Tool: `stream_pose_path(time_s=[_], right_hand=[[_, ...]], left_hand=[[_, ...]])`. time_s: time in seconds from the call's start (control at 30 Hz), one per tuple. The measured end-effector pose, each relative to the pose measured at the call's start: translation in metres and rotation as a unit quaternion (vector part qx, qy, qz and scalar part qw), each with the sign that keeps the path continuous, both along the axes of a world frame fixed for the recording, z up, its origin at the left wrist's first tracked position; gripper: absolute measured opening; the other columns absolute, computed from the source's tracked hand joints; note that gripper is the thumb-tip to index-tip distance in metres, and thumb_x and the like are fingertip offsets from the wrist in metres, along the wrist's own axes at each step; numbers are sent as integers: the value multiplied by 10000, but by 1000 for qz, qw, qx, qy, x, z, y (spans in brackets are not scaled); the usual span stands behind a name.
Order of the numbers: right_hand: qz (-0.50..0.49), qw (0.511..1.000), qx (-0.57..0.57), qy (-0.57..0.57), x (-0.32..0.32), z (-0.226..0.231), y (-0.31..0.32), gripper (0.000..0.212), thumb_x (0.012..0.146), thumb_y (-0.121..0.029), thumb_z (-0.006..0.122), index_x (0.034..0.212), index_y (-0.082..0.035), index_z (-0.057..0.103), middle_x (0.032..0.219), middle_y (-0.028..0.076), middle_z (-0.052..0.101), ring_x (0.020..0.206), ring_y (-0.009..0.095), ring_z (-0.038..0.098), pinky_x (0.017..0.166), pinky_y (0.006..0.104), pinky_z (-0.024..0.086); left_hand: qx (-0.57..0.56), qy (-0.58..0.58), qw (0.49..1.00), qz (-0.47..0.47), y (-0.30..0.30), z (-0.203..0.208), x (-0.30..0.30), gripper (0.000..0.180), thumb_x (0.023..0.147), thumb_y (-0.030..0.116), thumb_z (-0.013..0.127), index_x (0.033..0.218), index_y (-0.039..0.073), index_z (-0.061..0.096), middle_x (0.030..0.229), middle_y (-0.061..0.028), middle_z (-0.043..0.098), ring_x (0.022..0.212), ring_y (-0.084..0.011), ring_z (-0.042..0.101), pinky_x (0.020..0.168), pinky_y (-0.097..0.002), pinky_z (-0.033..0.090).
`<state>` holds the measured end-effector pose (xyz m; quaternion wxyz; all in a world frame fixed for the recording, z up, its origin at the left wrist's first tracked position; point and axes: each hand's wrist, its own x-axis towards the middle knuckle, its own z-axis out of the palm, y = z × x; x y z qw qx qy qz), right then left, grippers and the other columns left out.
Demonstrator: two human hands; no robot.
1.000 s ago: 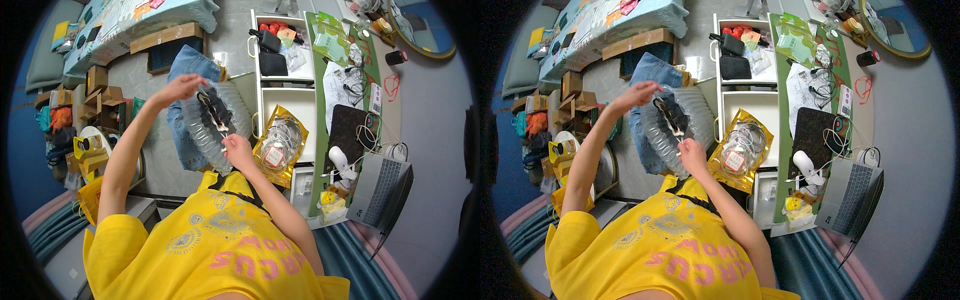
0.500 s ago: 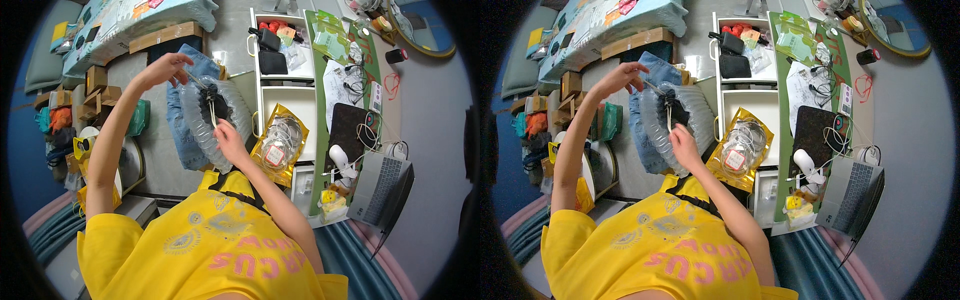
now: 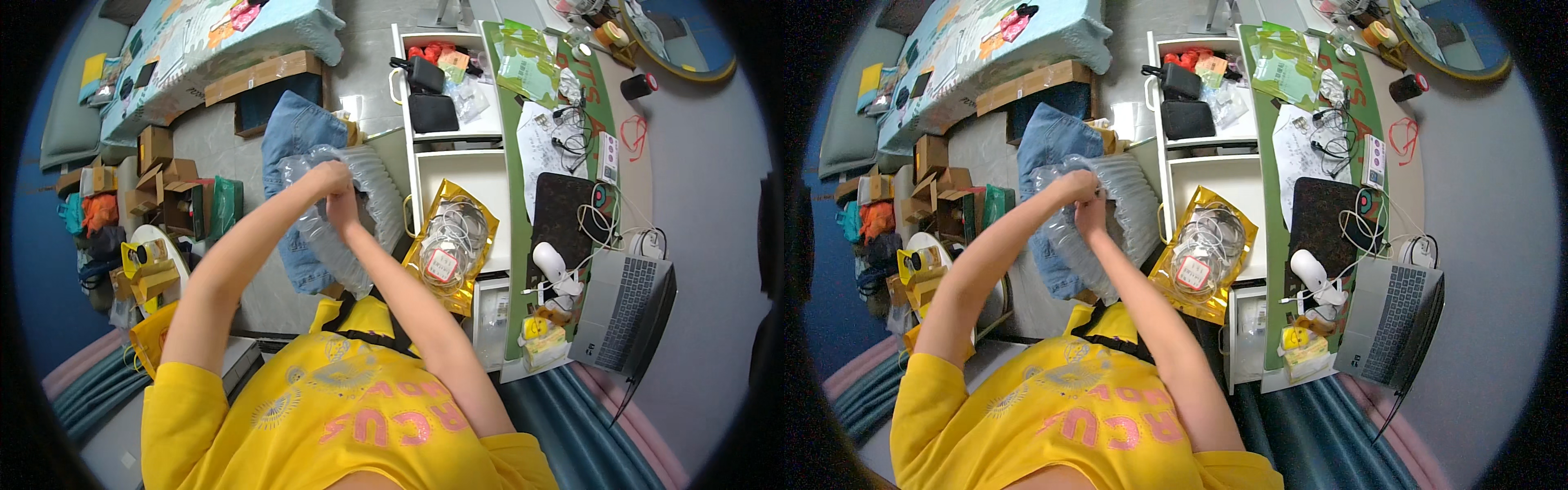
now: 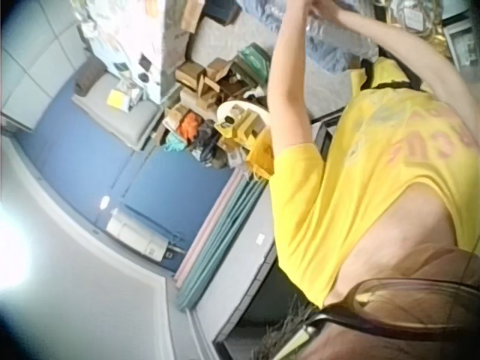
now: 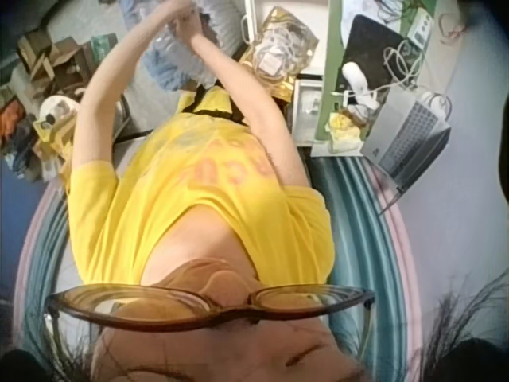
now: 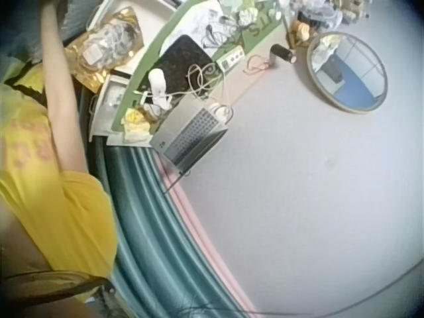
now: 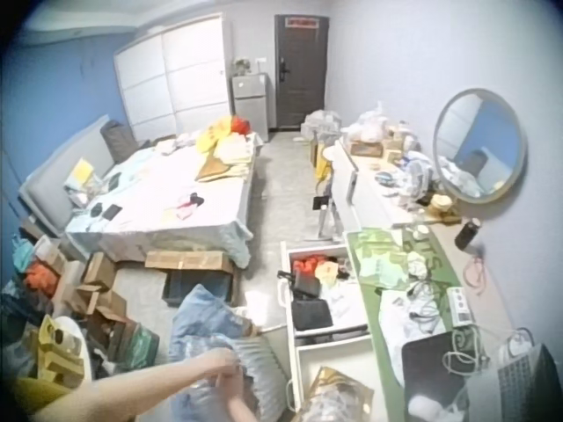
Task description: The person sorts through various small items on a cluttered desk, including a white box, a black pouch, bubble wrap, and several papers. They open and close a drawer, moving items between the drawer and the desk surface while handling each object individually.
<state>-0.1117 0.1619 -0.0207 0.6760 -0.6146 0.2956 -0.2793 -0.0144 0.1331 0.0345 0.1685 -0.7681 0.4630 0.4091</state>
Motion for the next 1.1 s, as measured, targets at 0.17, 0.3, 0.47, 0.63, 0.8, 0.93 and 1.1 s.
stream_pose_path(time_s=[0.17,0.3,0.47,0.63,0.8,0.93,1.1], right_hand=[[26,969,120,214,-8,-14,-5,211,844,-112,500,1019,2,533,968,114,604,907,190,572,768,286,430],[99,966,180,155,-21,-76,22,288,870,-258,436,1018,-12,435,990,202,567,943,375,526,797,427,402],[87,973,125,173,-44,-49,21,300,870,-158,468,1147,-43,468,1032,173,586,984,336,548,811,374,415],[154,960,170,162,-83,32,8,334,853,-125,488,1175,-37,463,1115,198,542,1053,353,500,838,374,415],[209,969,-23,129,-98,49,34,252,857,-119,483,1073,4,525,1174,230,489,1063,374,482,810,406,446],[286,943,27,168,-99,73,25,221,854,-104,482,1030,16,542,1198,205,477,1089,355,471,839,399,436],[347,910,170,147,-102,100,-27,240,864,-104,479,1060,18,545,1204,202,487,1090,336,490,871,410,423]], left_hand=[[18,6,1000,12,-24,-23,-21,212,744,164,586,880,27,674,827,-168,652,748,-301,642,674,-401,522],[7,-13,998,57,-28,-65,-24,217,747,171,587,890,30,671,838,-159,652,749,-296,641,677,-402,522],[-12,-1,992,128,-40,-117,-21,223,751,179,587,901,34,667,851,-147,653,749,-291,641,681,-402,521],[-41,40,973,225,-43,-150,-21,229,756,188,588,913,39,663,865,-135,653,750,-285,640,685,-402,520],[-80,127,915,375,-40,-168,-21,236,760,197,588,925,43,659,879,-123,654,750,-279,640,689,-403,520],[-125,259,790,541,-34,-180,-19,241,763,203,589,934,47,656,890,-114,654,751,-274,639,693,-403,519],[-154,445,554,687,-31,-184,-17,248,767,212,590,946,51,652,903,-102,654,751,-268,639,697,-403,518]])
